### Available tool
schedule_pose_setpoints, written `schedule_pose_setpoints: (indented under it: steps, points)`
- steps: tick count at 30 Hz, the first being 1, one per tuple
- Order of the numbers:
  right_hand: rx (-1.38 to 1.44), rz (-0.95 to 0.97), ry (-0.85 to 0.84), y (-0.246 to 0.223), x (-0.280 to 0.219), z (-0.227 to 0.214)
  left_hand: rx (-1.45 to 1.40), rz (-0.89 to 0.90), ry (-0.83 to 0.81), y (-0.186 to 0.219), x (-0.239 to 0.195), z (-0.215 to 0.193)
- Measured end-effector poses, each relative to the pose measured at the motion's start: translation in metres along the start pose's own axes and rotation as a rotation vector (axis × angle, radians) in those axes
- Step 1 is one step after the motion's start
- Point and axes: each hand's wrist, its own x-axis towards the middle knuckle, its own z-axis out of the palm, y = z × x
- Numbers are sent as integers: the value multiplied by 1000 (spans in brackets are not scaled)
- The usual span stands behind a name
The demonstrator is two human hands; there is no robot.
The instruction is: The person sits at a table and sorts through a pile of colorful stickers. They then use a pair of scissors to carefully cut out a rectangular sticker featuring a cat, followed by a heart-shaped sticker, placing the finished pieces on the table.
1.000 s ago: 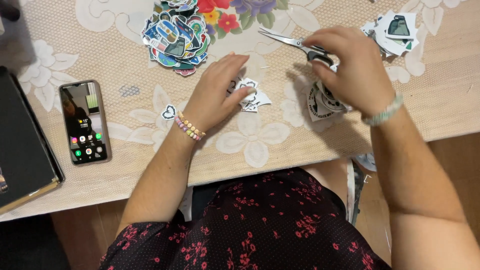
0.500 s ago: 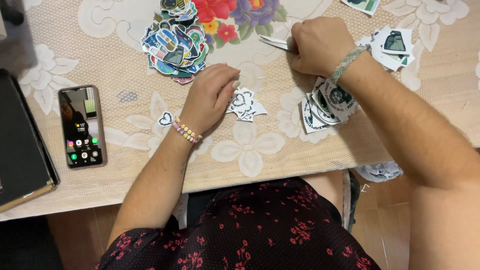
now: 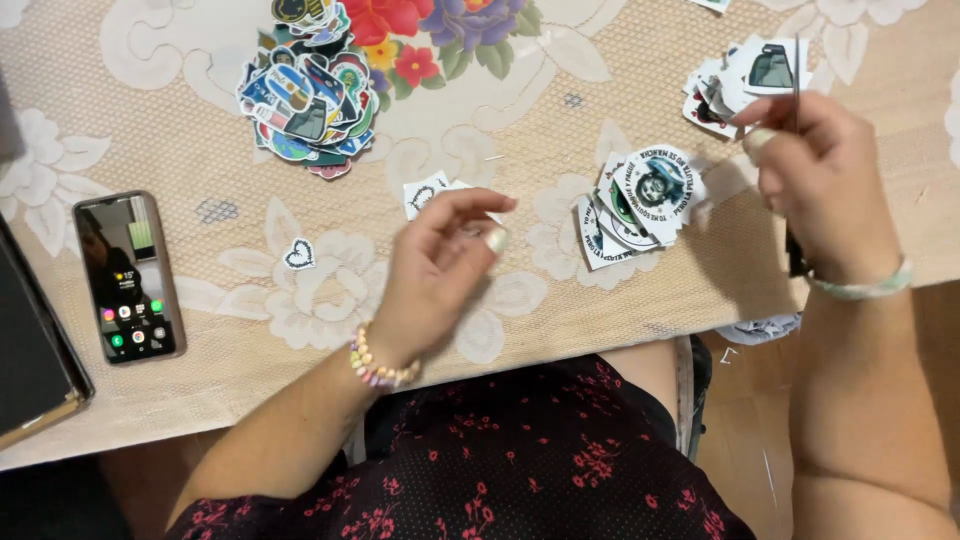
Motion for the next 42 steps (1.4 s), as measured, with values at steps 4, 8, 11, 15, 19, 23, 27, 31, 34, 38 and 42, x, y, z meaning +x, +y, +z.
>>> schedule_pose_setpoints:
  steps: [4,8,11,15,19,23,27,31,34,38,42]
  points:
    - [-441,-139,113,15,-16,14,-221,-626,-144,-5,-4,29]
    - [-478,-105,31,24,-10,25,-293,-692,42,-4,13,55]
    - [-434,-101,58,24,-10,36,-370,-620,38,-4,16,71]
    - [-425,-59,107,22,-13,42,-393,-497,12,-1,27,92]
    - [-426,-40,87,26,-20,50,-219,-434,30,-34,42,96]
    - [-435,-94,130,30,-29,56,2,-318,5,-48,60,88]
    - [-421,-167,156,27,-33,56,125,-276,-8,-55,72,79]
    - [-313,-210,250,57,-30,43,131,-212,86,-28,99,59]
    - [-175,-246,364,65,-30,38,277,-51,98,-30,146,23]
    - [-192,-347,442,64,-32,50,512,-33,248,-69,224,-17]
    - [-239,-369,441,63,-31,58,670,-46,310,-91,255,-27]
